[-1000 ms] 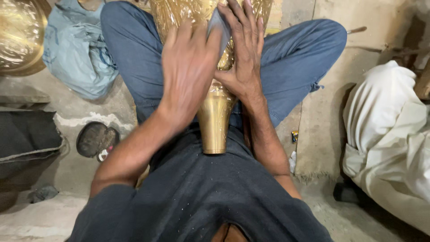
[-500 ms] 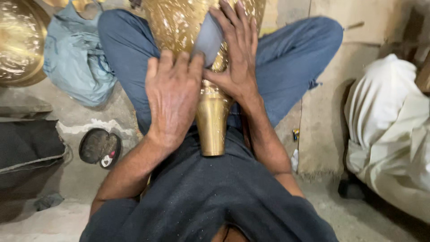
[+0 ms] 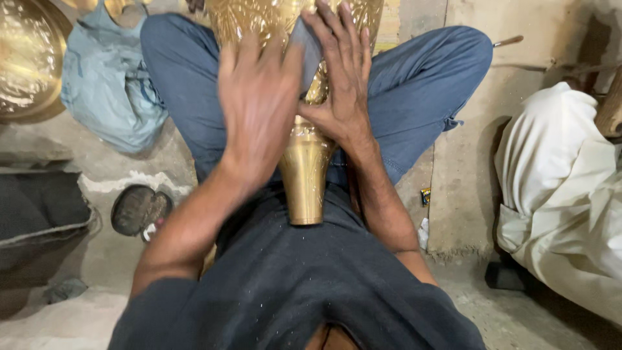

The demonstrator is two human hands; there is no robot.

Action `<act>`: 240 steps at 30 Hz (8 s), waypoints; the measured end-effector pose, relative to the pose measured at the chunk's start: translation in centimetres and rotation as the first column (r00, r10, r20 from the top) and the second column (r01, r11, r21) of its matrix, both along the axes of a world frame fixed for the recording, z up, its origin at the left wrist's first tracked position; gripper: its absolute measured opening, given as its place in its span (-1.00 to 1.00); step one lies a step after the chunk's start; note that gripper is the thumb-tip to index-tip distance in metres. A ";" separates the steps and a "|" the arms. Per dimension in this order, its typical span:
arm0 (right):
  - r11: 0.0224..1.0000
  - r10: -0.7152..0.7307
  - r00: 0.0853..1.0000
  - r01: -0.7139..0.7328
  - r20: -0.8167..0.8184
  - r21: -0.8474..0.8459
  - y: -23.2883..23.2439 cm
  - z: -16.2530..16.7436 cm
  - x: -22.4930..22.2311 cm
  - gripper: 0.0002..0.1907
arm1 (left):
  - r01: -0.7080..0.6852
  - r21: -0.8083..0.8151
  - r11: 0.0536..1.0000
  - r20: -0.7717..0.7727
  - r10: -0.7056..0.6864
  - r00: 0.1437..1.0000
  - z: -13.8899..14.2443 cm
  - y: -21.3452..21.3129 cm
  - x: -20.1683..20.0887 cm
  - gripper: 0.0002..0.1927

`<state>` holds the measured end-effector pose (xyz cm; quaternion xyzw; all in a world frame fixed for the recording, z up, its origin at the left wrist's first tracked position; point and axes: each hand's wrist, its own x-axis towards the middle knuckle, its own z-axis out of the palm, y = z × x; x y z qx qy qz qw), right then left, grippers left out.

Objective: The person sits cross-legged on the floor with a large engraved brass vessel braced on their lap. They first rub and scrape the embossed surface with a flat metal blade, then hold a punch against the raised decoration and strike it with a wooden mallet to chase and refine the brass relief.

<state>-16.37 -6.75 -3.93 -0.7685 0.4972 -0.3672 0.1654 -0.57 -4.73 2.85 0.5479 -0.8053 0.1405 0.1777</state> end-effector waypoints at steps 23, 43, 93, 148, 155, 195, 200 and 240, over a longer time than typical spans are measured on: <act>1.000 -0.007 1.000 0.006 -0.027 -0.019 -0.4 -0.2 0.0 0.14 | 0.007 -0.029 1.000 -0.015 -0.007 1.000 3.1 -0.3 -0.6 -0.82; 0.960 0.204 0.959 -0.156 0.197 -0.232 4.0 3.1 -5.0 0.08 | -0.141 0.416 0.898 -0.687 0.412 0.599 -2.5 5.8 14.0 -0.60; 0.956 -0.243 0.923 0.175 0.298 0.237 13.4 -3.5 -10.6 -0.47 | 0.778 0.416 0.471 -0.897 0.072 0.436 0.9 1.0 1.0 -0.75; 0.908 -0.414 0.863 0.368 0.290 0.201 12.9 1.3 -12.4 -0.67 | 0.792 0.306 0.528 -0.519 -0.605 0.603 1.9 0.1 -0.3 -0.64; 0.947 -0.317 0.947 0.318 0.048 -0.035 12.3 1.8 -12.8 -0.71 | 0.779 0.327 0.535 -0.512 -0.592 0.622 1.7 0.3 -0.3 -0.63; 0.973 -0.230 0.969 0.229 -0.093 -0.020 10.4 3.0 -13.1 -0.67 | 0.781 0.290 0.553 -0.561 -0.563 0.607 1.3 0.4 0.4 -0.63; 0.978 -0.205 0.979 0.204 -0.004 -0.050 10.4 3.1 -13.6 -0.70 | 0.782 0.291 0.551 -0.564 -0.561 0.605 1.6 0.5 0.5 -0.63; 0.984 -0.172 0.978 0.175 -0.118 0.014 9.3 6.0 -12.6 -0.73 | 0.768 0.263 0.585 -0.594 -0.529 0.606 1.1 0.8 1.0 -0.64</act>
